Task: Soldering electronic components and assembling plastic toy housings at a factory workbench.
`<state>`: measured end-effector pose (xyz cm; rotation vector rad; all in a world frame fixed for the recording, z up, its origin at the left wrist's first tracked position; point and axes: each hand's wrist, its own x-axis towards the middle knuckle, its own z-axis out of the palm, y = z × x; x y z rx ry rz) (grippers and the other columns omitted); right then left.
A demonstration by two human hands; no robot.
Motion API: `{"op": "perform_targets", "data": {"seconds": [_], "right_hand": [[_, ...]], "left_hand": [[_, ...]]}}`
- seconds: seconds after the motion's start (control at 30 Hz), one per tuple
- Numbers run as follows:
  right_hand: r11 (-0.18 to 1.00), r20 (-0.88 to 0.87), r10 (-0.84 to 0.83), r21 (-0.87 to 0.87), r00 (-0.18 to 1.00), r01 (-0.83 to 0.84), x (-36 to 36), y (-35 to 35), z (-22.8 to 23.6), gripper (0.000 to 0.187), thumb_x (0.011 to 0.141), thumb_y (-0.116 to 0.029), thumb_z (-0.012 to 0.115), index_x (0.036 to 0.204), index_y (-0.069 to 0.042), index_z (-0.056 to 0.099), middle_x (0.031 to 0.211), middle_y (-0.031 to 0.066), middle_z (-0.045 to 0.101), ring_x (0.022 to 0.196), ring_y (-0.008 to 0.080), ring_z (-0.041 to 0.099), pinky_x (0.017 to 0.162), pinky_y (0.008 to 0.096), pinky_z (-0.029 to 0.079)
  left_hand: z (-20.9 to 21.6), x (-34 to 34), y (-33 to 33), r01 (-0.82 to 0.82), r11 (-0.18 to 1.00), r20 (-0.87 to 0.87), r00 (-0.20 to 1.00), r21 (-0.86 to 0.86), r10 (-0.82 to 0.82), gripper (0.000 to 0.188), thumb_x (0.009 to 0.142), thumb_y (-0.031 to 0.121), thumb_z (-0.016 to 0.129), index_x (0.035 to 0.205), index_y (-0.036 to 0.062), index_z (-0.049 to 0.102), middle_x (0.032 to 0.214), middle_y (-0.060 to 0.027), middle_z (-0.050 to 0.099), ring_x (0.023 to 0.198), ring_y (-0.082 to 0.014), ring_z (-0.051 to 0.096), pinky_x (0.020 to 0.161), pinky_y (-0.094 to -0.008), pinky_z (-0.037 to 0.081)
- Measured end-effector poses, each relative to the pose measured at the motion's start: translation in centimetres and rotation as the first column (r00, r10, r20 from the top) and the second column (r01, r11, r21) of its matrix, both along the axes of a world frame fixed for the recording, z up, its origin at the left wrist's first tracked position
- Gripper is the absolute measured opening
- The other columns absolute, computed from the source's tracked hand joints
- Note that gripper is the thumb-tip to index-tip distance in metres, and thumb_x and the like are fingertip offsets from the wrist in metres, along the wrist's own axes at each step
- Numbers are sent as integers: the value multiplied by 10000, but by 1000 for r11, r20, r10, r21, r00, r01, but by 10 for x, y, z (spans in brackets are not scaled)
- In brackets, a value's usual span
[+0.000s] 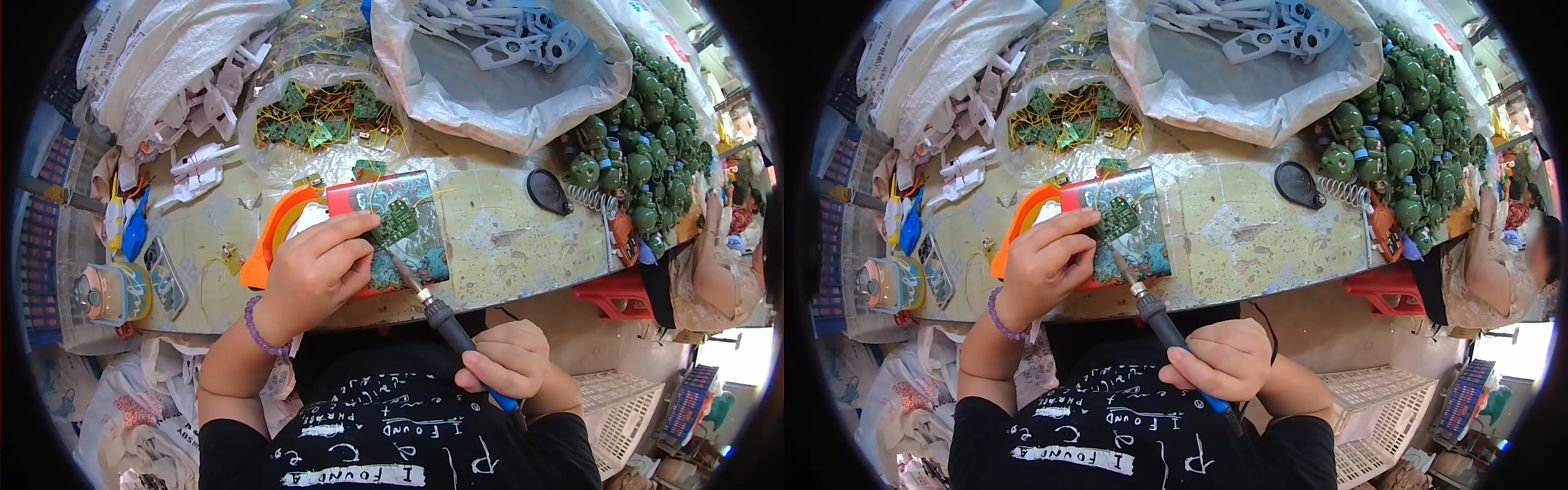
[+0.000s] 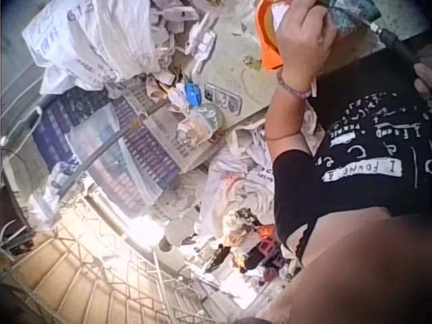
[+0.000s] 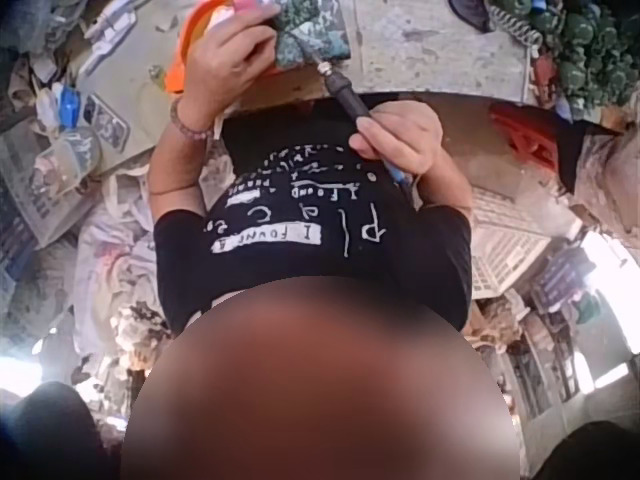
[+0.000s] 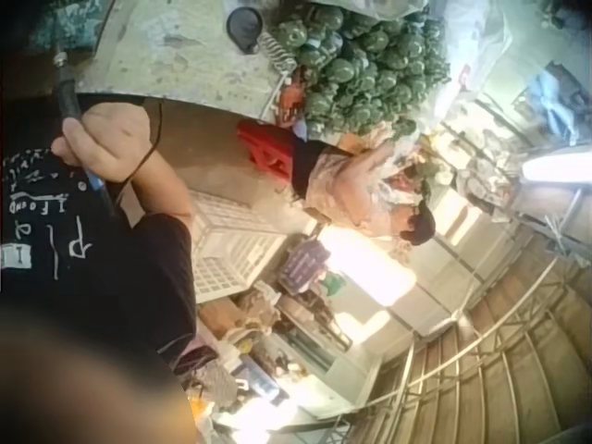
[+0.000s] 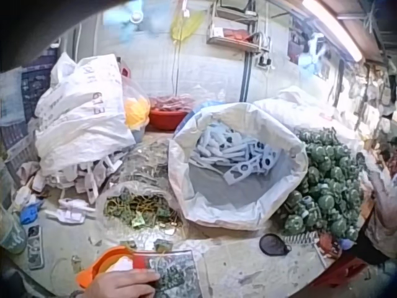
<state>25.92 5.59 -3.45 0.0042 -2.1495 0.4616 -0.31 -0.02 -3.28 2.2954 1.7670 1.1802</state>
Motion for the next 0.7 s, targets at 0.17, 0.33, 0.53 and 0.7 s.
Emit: {"op": "perform_targets", "data": {"seconds": [0.17, 0.33, 0.53, 0.7], "right_hand": [[1000, -10, 16, 23, 1000, -16, -4, 0, 0, 281, 739, -169, 810, 920, -18, 657, 723, 31, 600, 588, 157, 604, 459, 227, 457], [1000, -4, 11, 28, 1000, -11, -5, 0, 1, 280, 746, -170, 807, 925, -14, 658, 715, 28, 602, 583, 153, 603, 463, 225, 464], [999, 12, -15, 29, 1000, 14, -4, -1, 0, 283, 747, -185, 804, 926, -21, 659, 712, 21, 602, 580, 151, 603, 461, 223, 462], [999, 52, -42, 19, 998, 41, -2, -1, 7, 290, 748, -187, 801, 942, -30, 654, 724, 19, 604, 590, 153, 605, 467, 232, 468]], "left_hand": [[0, -1, 0, 3, 1000, -5, 1000, 5, -3, 148, 666, -36, 688, 790, 12, 623, 1038, -120, 680, 891, -279, 679, 743, -335, 552], [0, 0, 0, 7, 1000, 0, 1000, 4, -7, 149, 664, -35, 688, 788, 12, 620, 1035, -122, 679, 894, -283, 678, 748, -340, 552], [-1, 0, 1, 6, 1000, -1, 1000, 4, -6, 146, 665, -33, 685, 786, 13, 618, 1037, -120, 678, 903, -282, 680, 752, -342, 552], [0, 1, 1, 4, 1000, -1, 1000, 5, -4, 142, 667, -34, 685, 784, 11, 618, 1036, -120, 679, 907, -281, 680, 757, -341, 552]]}}
